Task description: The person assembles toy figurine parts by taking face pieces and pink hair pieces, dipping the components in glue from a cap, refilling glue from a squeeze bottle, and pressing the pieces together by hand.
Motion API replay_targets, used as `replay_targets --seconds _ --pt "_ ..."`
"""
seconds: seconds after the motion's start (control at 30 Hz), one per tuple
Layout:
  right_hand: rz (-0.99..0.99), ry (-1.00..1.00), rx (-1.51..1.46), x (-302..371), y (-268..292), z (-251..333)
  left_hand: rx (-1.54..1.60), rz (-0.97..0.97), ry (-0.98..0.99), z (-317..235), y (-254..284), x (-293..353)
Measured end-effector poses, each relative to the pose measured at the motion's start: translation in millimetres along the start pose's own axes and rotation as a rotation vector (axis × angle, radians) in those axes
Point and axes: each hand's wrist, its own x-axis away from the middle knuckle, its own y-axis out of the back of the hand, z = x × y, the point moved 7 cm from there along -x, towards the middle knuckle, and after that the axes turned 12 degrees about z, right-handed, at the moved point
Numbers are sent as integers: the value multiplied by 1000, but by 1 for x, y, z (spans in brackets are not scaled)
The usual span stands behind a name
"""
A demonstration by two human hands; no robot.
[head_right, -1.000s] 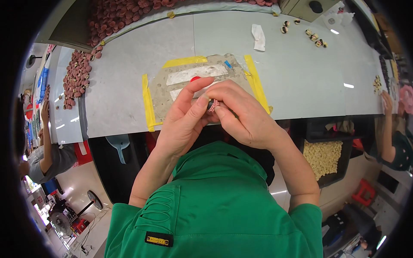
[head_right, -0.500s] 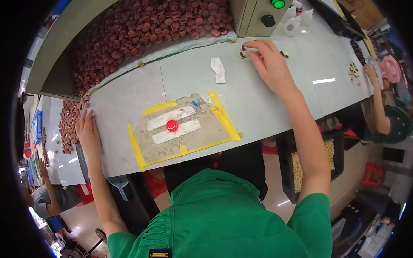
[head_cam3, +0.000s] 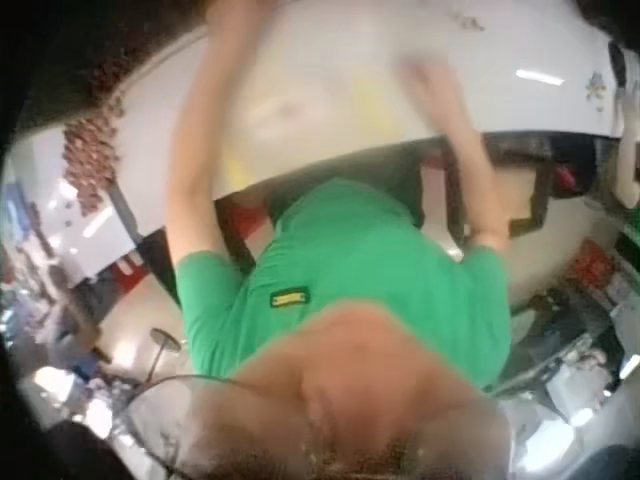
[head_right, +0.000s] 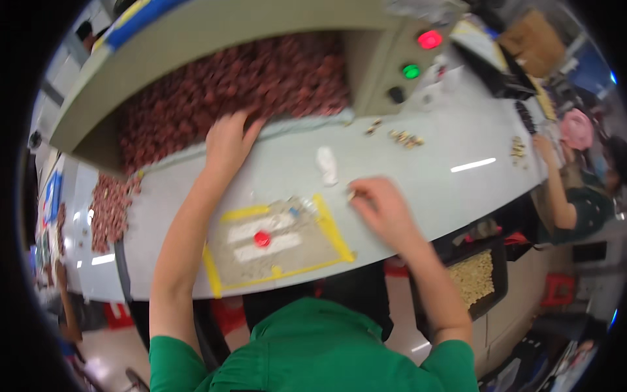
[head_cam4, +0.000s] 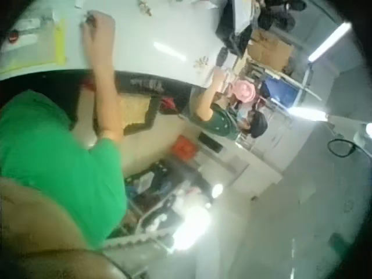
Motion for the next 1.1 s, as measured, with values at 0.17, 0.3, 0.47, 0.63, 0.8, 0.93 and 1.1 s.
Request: replay_targets --seconds 0.17,0.3,0.47,0.63,0.8,0.93,1.1 --pt "-69 50 160 18 8 9 61 52 50 3 -5 -10" --pt "-107 27 106 19 7 7 104 143 9 9 5 2" --pt "-107 76 224 18 6 17 485 67 -5 19 34 43" --pt "-20 56 318 8 0 16 1312 151 513 45 36 127" --pt "43 -32 394 1 -10 16 1866 84 597 11 44 186" --pt "139 6 27 -12 -41 64 2210 98 519 -22 33 210" --pt "257 312 166 -22 -96 118 2260 66 635 -42 24 227"
